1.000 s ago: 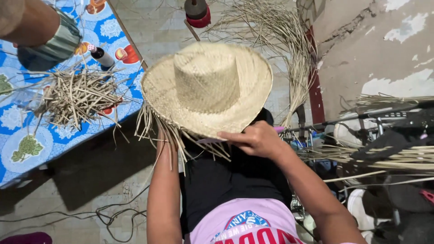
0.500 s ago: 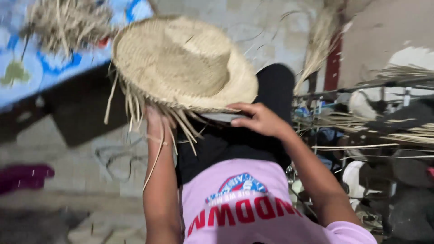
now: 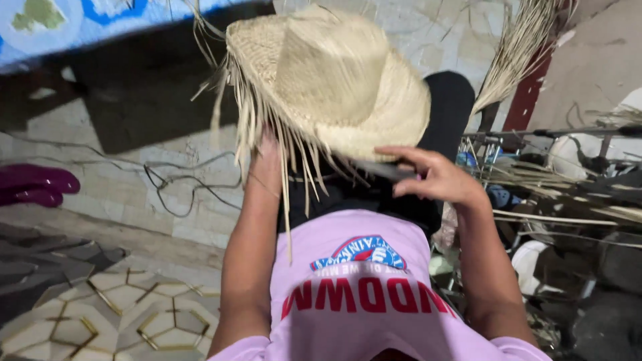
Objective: Trimming the excess straw fringe from the brim of a woven straw hat using scissors and a small blade
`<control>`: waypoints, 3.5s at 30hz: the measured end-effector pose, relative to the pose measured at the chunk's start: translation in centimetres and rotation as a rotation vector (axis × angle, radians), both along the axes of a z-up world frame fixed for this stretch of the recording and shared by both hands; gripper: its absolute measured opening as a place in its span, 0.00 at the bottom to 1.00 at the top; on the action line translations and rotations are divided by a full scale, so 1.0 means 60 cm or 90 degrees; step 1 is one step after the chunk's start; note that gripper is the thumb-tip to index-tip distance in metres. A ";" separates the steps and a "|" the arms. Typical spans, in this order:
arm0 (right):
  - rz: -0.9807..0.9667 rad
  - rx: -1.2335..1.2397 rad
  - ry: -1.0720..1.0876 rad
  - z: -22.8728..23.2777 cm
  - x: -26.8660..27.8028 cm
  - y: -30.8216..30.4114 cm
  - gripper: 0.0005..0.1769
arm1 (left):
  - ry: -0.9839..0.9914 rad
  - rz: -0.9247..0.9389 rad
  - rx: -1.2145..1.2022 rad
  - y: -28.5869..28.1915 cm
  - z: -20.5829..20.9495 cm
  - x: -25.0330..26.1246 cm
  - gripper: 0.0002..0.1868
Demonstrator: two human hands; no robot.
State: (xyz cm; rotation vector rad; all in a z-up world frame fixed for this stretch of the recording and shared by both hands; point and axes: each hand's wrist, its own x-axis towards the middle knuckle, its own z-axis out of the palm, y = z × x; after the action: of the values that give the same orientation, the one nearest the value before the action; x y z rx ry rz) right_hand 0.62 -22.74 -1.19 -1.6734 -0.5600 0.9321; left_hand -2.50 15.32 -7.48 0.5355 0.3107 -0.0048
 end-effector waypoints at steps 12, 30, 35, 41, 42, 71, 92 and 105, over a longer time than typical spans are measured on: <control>-0.180 -0.141 0.010 0.062 -0.013 0.034 0.23 | 0.022 0.134 0.083 -0.002 -0.029 -0.029 0.17; -0.191 -0.084 -0.035 0.031 -0.015 0.030 0.29 | -0.197 0.227 0.943 -0.139 0.200 -0.038 0.08; -0.189 -0.105 -0.057 0.059 -0.020 0.037 0.36 | -0.291 0.016 1.337 -0.132 0.152 0.030 0.16; -0.174 -0.079 -0.040 0.069 -0.035 0.016 0.35 | -0.348 0.002 1.215 -0.113 0.161 0.020 0.06; -0.174 -0.080 -0.037 0.067 -0.040 0.015 0.35 | -0.347 0.000 1.214 -0.113 0.159 0.013 0.06; -0.205 -0.101 -0.646 0.127 -0.002 0.113 0.17 | -0.245 0.090 1.167 -0.120 0.162 -0.020 0.05; -0.249 -0.192 -0.581 0.043 -0.071 0.117 0.09 | 0.000 0.212 0.918 -0.184 0.156 -0.115 0.03; -0.185 -0.165 -0.394 0.047 -0.095 0.117 0.11 | 0.044 0.136 0.732 -0.217 0.158 -0.085 0.05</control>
State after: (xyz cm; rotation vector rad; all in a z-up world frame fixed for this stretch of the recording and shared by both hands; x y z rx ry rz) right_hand -5.06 -15.70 1.62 -2.2219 -0.5920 0.2689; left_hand -7.57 2.29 2.01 1.6397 0.4233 0.3834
